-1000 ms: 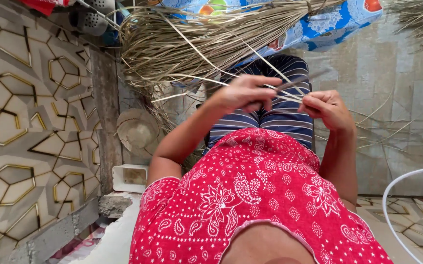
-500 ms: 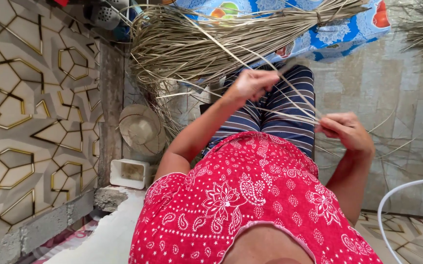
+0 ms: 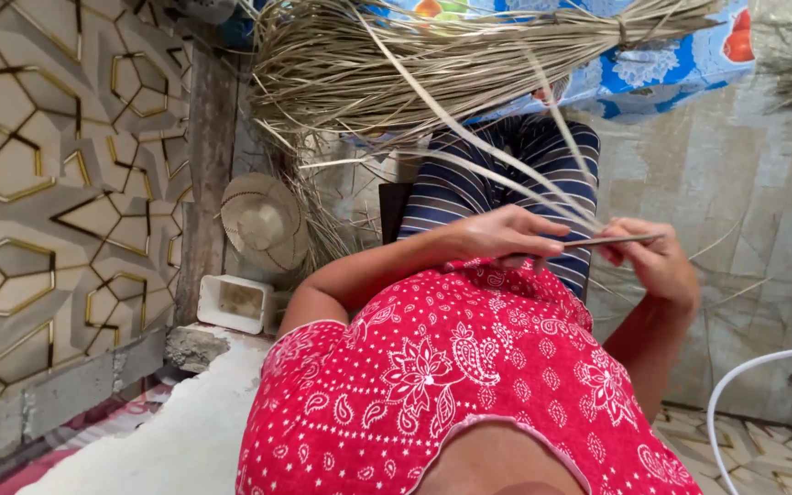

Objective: Splitting dried palm or grass leaves into thin strips using a small blade for weaving

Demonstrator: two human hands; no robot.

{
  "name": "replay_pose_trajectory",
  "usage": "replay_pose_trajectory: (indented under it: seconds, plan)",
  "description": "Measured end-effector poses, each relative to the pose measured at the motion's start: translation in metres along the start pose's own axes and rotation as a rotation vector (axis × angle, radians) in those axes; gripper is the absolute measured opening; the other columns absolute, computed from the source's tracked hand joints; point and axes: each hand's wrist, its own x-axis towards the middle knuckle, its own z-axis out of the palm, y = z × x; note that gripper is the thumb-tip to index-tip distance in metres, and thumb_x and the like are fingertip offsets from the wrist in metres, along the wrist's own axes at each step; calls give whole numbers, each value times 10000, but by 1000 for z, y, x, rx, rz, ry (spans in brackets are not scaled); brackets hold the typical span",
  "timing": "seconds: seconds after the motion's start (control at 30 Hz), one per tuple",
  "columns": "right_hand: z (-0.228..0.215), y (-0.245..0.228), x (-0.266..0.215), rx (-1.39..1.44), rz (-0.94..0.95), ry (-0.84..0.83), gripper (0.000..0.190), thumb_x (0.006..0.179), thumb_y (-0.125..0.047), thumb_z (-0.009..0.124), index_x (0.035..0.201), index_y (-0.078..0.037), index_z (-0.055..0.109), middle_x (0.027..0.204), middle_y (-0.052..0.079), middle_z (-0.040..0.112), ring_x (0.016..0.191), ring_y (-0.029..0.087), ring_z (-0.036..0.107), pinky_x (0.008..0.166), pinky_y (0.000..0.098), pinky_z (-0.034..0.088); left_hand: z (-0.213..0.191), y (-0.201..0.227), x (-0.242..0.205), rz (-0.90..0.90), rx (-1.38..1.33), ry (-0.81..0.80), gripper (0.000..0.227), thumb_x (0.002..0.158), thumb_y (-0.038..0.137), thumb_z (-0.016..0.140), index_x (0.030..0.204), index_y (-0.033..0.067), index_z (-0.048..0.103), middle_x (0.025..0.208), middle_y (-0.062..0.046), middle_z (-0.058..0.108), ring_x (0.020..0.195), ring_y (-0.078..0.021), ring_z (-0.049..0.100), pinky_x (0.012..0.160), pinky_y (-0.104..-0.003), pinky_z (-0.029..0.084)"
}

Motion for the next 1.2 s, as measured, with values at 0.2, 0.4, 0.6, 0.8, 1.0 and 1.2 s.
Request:
replay_pose_trajectory:
  seconds: [0.2,0.4,0.6,0.8,1.0,1.2]
  plan:
    - [12,-6,0,27,-91,-213,260,1055,-91,531,931,45,715,818,57,660,716,120,511,646,236,445,10,6,24,253,-452,-171,288,1005,271,646,921,6,724,761,-62,654,475,-57,395,395,-205,289]
    - [-45,33,-2,-65,13,-297,296,1026,-101,563,867,75,740,785,85,684,740,165,575,698,285,478,-83,55,17,227,-296,30,413,1001,314,608,1226,-12,725,710,-50,685,404,-69,431,334,-217,292]
    - [-113,130,-20,22,185,-23,296,1066,-125,555,922,68,726,885,125,690,841,198,576,823,308,448,-149,115,-18,367,-126,427,374,928,350,680,1147,63,779,774,-63,679,414,-73,426,327,-221,328]
    - [-72,109,14,10,123,-80,271,1043,-102,575,964,78,761,892,117,727,842,177,598,820,284,452,-156,126,-65,338,40,434,302,910,350,707,1011,71,763,814,-63,725,451,-64,489,363,-199,387]
    - [13,29,36,120,-40,-57,261,1065,-114,538,931,27,712,835,63,661,739,132,562,728,241,457,-138,104,-65,299,215,381,273,891,351,734,874,78,748,854,-62,772,488,-53,551,399,-175,446]
    - [46,3,36,78,-104,-16,276,1103,-133,555,916,7,702,611,85,580,510,109,498,564,219,385,-31,-31,30,202,-264,-39,313,1042,238,620,1251,9,664,779,-235,711,422,-69,469,353,-192,378]
